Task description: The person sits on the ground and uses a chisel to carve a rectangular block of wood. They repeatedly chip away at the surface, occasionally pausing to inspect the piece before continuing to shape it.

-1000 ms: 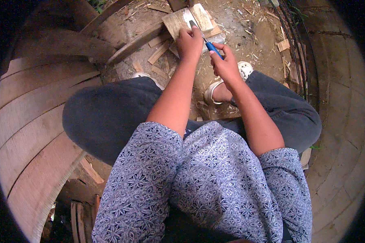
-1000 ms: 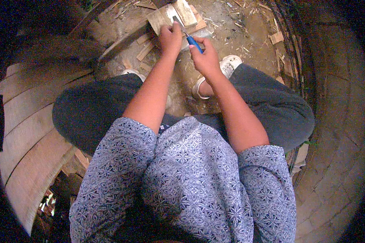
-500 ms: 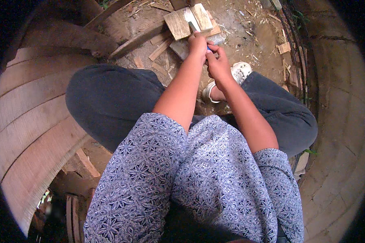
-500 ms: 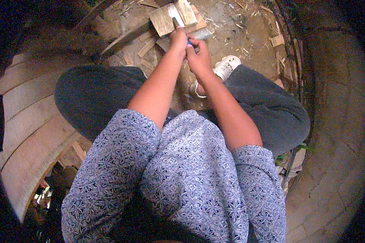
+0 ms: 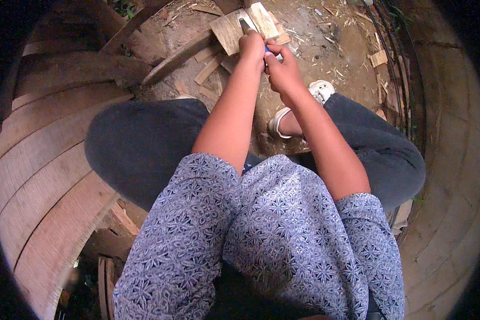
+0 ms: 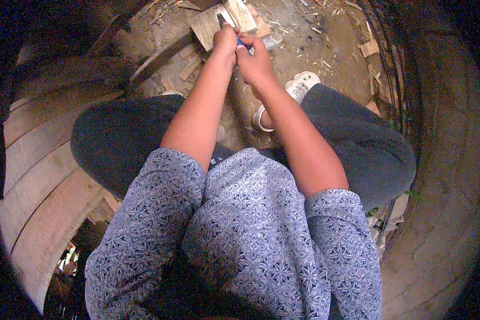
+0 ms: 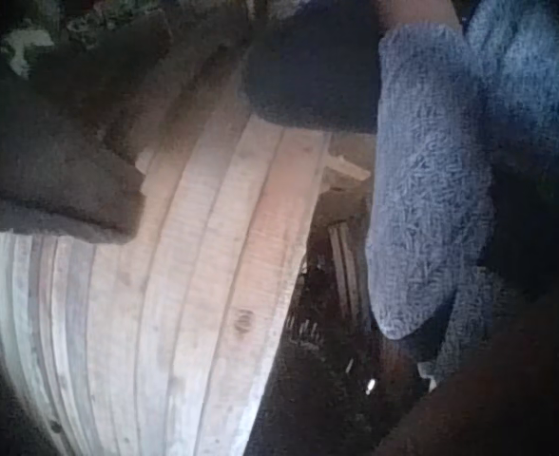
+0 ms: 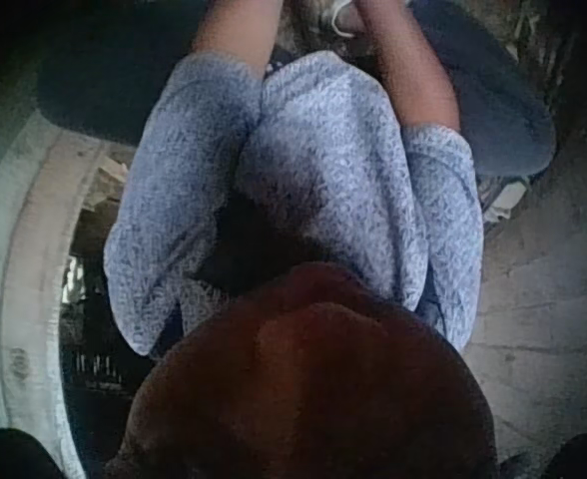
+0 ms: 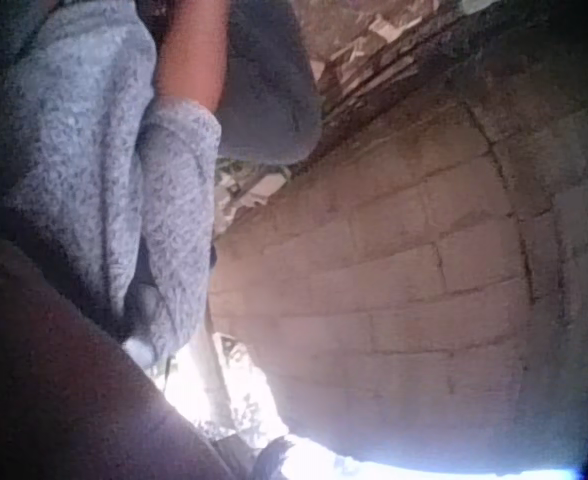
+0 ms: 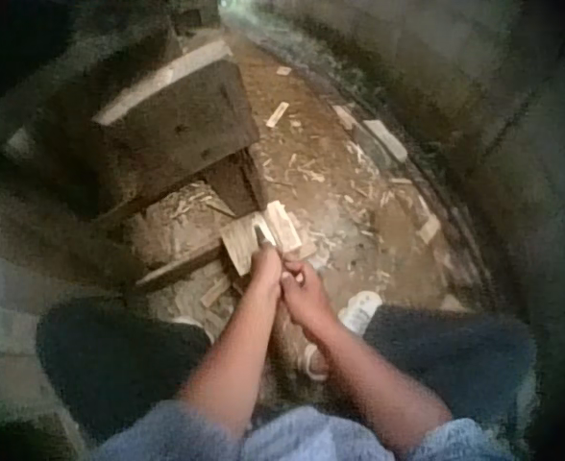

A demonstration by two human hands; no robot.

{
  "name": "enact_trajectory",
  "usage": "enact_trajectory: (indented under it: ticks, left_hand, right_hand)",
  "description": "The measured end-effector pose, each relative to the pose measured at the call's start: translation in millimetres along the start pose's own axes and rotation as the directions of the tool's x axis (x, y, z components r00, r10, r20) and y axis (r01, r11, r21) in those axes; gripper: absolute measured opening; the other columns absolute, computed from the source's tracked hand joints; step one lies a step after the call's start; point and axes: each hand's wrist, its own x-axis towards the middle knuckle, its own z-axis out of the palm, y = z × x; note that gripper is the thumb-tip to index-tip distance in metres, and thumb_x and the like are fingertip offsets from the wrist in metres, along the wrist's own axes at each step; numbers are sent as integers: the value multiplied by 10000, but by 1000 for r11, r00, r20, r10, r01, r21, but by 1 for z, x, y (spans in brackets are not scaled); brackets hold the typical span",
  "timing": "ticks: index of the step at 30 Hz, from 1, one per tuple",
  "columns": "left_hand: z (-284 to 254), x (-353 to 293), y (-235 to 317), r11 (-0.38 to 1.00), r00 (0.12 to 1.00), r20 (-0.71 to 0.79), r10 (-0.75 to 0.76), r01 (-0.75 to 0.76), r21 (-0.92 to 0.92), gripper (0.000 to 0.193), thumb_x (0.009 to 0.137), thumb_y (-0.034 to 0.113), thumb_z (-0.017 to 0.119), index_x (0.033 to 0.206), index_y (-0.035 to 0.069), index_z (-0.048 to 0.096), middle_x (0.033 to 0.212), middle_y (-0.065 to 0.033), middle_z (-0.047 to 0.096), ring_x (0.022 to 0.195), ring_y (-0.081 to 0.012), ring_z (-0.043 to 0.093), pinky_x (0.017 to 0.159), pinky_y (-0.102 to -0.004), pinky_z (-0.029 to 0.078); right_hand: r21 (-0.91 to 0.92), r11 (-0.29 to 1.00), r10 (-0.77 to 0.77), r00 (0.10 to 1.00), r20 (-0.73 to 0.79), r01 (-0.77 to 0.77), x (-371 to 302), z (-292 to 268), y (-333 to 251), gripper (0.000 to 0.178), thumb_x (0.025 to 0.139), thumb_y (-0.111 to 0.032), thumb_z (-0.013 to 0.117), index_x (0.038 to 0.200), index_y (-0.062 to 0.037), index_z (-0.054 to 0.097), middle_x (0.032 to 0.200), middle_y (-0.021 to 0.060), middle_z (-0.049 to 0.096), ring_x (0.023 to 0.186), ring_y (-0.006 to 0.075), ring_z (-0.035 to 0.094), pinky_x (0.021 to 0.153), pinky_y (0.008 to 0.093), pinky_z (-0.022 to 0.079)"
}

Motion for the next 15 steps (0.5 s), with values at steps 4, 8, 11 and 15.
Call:
enact_trajectory:
  ticks: [4, 8, 11, 15]
  left_hand:
    - [6, -3, 3, 999, 1000, -8, 27, -27, -41, 390, 1006, 313, 373, 967, -34, 548, 816, -174, 630, 674, -288, 610, 643, -441, 520]
    - [0, 2, -12, 999, 999, 6, 47, -47, 12, 391, 1007, 315, 384, 928, -23, 565, 797, -158, 633, 672, -281, 609, 638, -434, 514]
    - [6, -8, -12, 996, 999, -15, 37, -36, 76, 454, 1032, 352, 347, 955, -36, 570, 785, -168, 653, 663, -282, 633, 613, -424, 525]
    - [1, -3, 1, 999, 1000, -10, 18, -18, 44, 418, 1009, 334, 368, 935, -28, 563, 797, -163, 644, 677, -283, 623, 612, -430, 515]
  right_hand:
    - [32, 999, 17, 999, 31, -18, 1, -7, -2, 300, 970, -259, 578, 1234, -119, 548, 833, 53, 582, 534, 100, 443, 422, 273, 314]
    - [35, 999, 39, 999, 34, -40, -10, -8, 5, 298, 958, -272, 586, 1192, -88, 583, 929, 101, 639, 636, 144, 553, 466, 302, 410]
    - [24, 1000, 17, 1000, 10, -17, -9, -13, 10, 294, 959, -274, 582, 1190, -91, 583, 918, 103, 643, 621, 143, 544, 469, 309, 418]
    - [3, 1000, 9, 1000, -3, -9, -6, -2, 1, 282, 953, -272, 583, 1172, -94, 586, 922, 108, 651, 614, 156, 553, 472, 326, 434]
